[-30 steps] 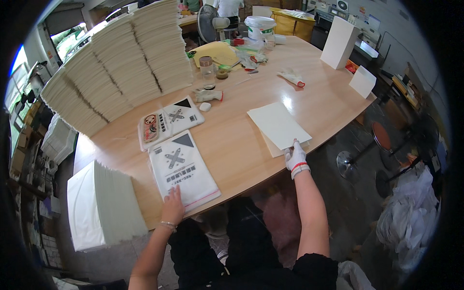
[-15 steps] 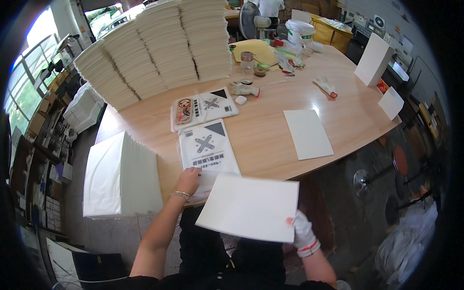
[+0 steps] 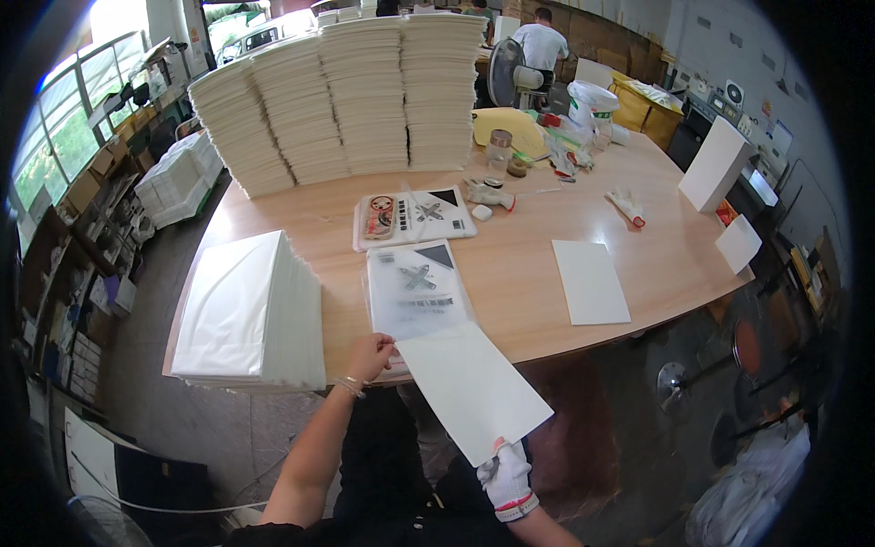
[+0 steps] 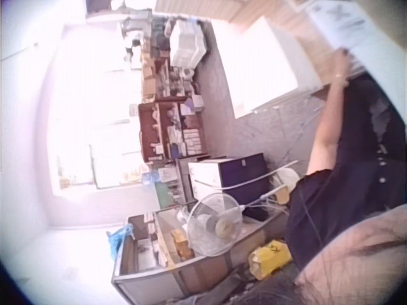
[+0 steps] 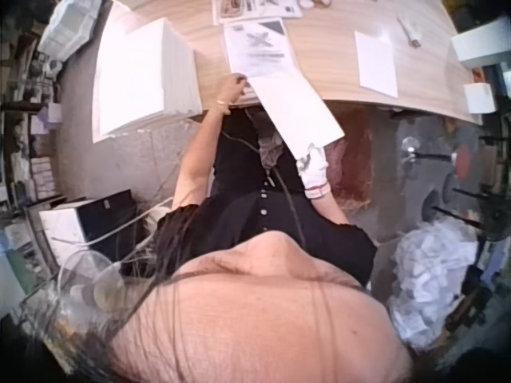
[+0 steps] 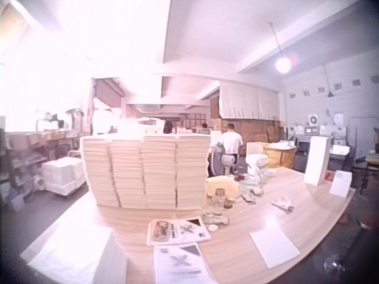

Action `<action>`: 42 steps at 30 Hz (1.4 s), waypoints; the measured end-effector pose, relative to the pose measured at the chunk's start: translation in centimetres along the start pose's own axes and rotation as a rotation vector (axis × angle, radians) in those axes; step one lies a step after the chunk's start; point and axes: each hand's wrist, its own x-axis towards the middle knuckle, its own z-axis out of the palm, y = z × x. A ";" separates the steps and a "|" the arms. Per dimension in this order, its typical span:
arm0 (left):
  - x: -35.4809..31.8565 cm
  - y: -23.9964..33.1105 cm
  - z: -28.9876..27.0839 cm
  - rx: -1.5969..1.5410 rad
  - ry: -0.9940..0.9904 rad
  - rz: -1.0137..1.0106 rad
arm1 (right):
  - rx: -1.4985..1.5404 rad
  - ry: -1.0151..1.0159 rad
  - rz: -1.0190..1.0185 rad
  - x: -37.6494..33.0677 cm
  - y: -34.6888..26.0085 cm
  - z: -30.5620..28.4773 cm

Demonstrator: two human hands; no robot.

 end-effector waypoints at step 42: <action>-9.9 -8.5 10.1 -0.871 -0.042 -0.253 | -1.303 -0.405 -0.681 10.5 1.6 3.0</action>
